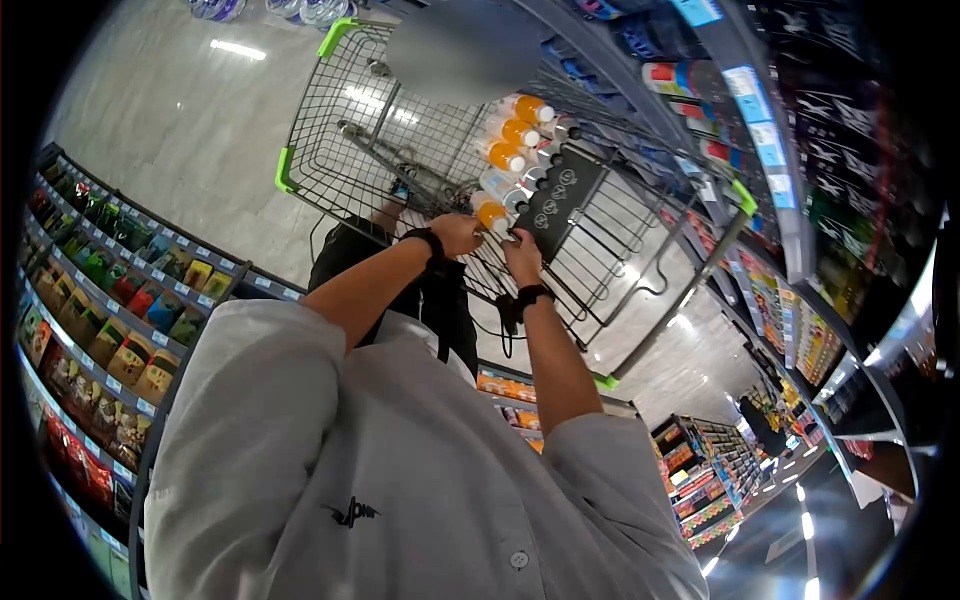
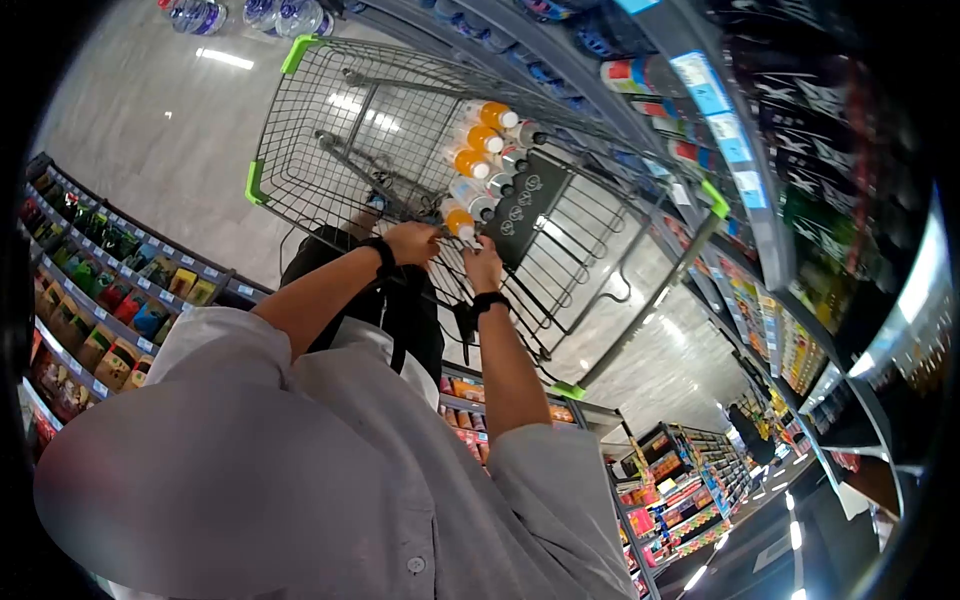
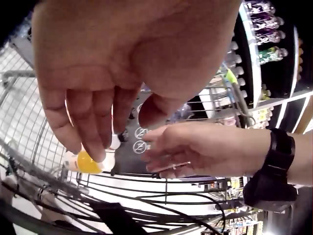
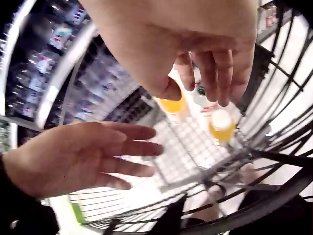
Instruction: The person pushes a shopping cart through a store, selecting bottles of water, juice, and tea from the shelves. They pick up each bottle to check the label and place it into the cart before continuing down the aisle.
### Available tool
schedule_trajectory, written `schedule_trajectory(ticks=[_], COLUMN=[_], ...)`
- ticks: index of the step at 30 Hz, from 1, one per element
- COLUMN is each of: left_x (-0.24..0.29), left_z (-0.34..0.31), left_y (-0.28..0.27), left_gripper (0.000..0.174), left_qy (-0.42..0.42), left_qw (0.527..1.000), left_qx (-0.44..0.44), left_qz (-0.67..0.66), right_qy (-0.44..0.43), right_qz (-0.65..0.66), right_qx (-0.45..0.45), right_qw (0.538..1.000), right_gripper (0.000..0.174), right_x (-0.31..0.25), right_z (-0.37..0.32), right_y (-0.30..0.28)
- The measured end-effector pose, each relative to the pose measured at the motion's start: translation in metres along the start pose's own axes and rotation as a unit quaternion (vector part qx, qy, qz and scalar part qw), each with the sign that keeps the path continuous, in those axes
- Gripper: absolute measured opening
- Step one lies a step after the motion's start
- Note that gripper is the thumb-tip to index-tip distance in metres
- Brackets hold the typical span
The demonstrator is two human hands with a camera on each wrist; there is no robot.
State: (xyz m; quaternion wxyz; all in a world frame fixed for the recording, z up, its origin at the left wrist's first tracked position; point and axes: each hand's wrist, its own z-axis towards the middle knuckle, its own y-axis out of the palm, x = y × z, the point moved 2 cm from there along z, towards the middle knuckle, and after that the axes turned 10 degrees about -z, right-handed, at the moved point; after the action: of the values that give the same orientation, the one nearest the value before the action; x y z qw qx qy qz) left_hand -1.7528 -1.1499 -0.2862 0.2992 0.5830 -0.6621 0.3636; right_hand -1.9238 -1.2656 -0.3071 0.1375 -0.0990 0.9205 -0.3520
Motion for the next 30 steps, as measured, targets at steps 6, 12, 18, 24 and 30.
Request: schedule_trajectory(ticks=[6,12,18,24,30], left_x=[-0.024,-0.041,-0.045,0.057,0.185], left_z=[0.036,0.051,0.022,-0.05,-0.119], left_y=[0.025,0.05,0.02,-0.083,-0.117], left_gripper=[0.045,0.055,0.06,0.07,0.067], left_qy=[-0.075,-0.095,-0.084,0.134,0.255], left_qw=[0.996,0.989,0.994,0.982,0.912], left_qx=[-0.039,-0.115,-0.068,-0.135,-0.295], left_qz=[-0.013,0.019,0.019,0.019,-0.127], right_qy=[0.165,0.115,0.03,-0.059,-0.242], right_qz=[0.214,0.047,0.04,0.3,0.228], right_qx=[-0.104,-0.011,-0.043,-0.125,0.035], right_qw=[0.957,0.992,0.998,0.944,0.942], right_gripper=[0.066,0.062,0.042,0.029,0.048], right_x=[-0.003,0.012,-0.032,-0.074,-0.107], right_z=[0.051,0.087,0.033,-0.121,-0.273], right_y=[0.044,0.094,0.013,-0.122,-0.255])
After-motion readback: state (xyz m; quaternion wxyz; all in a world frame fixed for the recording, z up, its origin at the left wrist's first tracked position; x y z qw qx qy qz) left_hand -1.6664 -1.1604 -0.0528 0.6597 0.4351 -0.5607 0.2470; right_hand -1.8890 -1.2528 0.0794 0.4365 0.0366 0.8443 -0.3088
